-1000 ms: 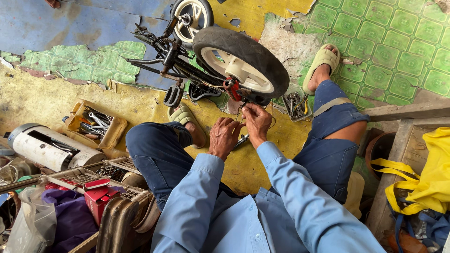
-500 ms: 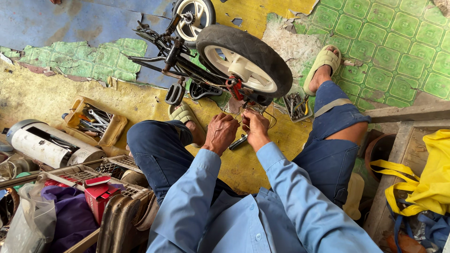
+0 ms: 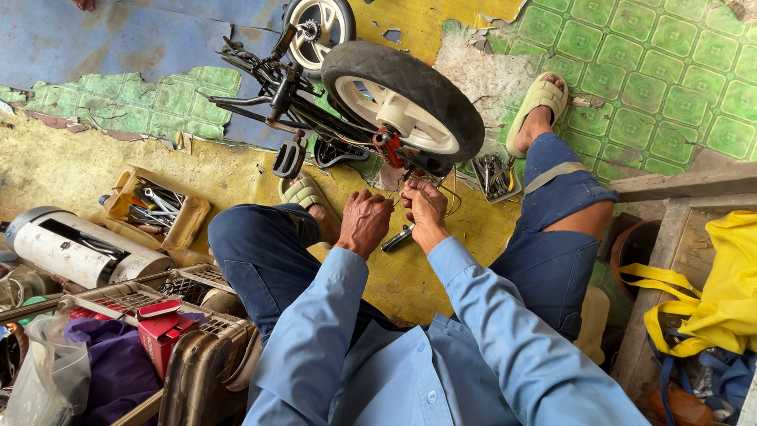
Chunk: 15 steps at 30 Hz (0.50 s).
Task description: The person sits on the floor of a repair shop working on a small children's bicycle. They first fit a small part near the handlebar stem, then align a black plastic chain guard against the frame and thread its fasteners by hand, holding the guard in place while tightening it.
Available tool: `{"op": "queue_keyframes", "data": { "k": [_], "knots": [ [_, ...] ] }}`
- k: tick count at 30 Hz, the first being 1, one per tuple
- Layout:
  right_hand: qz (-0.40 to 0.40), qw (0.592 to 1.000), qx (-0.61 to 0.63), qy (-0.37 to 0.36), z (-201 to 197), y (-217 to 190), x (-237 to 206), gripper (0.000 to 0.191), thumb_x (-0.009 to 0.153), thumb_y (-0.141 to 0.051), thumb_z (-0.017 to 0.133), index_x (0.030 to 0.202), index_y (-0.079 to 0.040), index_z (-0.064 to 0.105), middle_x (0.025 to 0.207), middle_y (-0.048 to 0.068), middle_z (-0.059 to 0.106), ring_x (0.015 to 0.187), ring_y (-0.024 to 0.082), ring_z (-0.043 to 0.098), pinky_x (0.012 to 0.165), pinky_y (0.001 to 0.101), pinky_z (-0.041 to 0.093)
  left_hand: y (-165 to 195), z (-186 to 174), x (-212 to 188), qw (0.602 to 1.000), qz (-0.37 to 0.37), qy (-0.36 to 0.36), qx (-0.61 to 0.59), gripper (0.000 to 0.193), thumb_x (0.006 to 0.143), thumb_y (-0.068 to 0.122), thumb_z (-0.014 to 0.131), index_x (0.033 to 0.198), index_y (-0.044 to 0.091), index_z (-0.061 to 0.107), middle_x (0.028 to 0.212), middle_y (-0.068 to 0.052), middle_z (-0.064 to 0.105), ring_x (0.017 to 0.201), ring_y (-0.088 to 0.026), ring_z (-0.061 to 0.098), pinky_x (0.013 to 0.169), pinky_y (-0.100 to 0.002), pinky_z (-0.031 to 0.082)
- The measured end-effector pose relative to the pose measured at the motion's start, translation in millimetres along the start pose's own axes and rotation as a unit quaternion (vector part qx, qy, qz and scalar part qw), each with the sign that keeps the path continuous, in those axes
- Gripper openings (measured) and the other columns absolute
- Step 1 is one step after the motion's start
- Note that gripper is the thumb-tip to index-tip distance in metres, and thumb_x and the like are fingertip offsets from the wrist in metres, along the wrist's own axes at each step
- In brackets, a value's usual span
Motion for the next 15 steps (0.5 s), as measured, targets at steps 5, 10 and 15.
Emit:
{"op": "queue_keyframes", "data": {
  "k": [5, 10, 15],
  "knots": [
    [0.026, 0.999, 0.025, 0.009, 2.7, 3.7, 0.6, 0.010, 0.086, -0.007, 0.072, 0.094, -0.012, 0.069, 0.078, -0.002, 0.067, 0.064, 0.007, 0.056, 0.052, 0.0260, 0.040, -2.4, -0.3, 1.7, 1.000, -0.009, -0.020, 0.022, 0.025, 0.090, 0.019, 0.065, 0.111, 0.018, 0.079, 0.103, -0.002, 0.076, 0.099, -0.026, 0.063, 0.091, -0.043, 0.043],
    [-0.003, 0.999, 0.034, 0.020, 4.9, 1.9, 0.3, 0.033, 0.083, -0.002, 0.069, 0.114, -0.014, 0.069, 0.076, 0.000, 0.066, 0.060, 0.007, 0.052, 0.048, 0.0261, 0.040, -6.0, -5.9, 2.7, 1.000, -0.015, -0.022, 0.015, 0.026, 0.097, 0.034, 0.065, 0.112, 0.017, 0.078, 0.102, -0.002, 0.077, 0.097, -0.026, 0.064, 0.092, -0.043, 0.042],
    [-0.058, 0.998, 0.003, 0.014, 6.0, -0.4, -2.7, 0.033, 0.088, 0.001, 0.069, 0.120, -0.007, 0.070, 0.076, 0.002, 0.067, 0.059, 0.008, 0.050, 0.048, 0.0251, 0.038, -5.5, -2.6, 5.6, 0.998, -0.006, -0.043, 0.039, 0.024, 0.095, 0.031, 0.064, 0.110, 0.021, 0.079, 0.103, -0.001, 0.078, 0.100, -0.025, 0.064, 0.092, -0.043, 0.042]
  ]
}}
Point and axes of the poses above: each hand's wrist, its own x-axis towards the middle knuckle, its own z-axis out of the palm, y = z × x, the point moved 6 cm from there along x, towards the middle knuckle
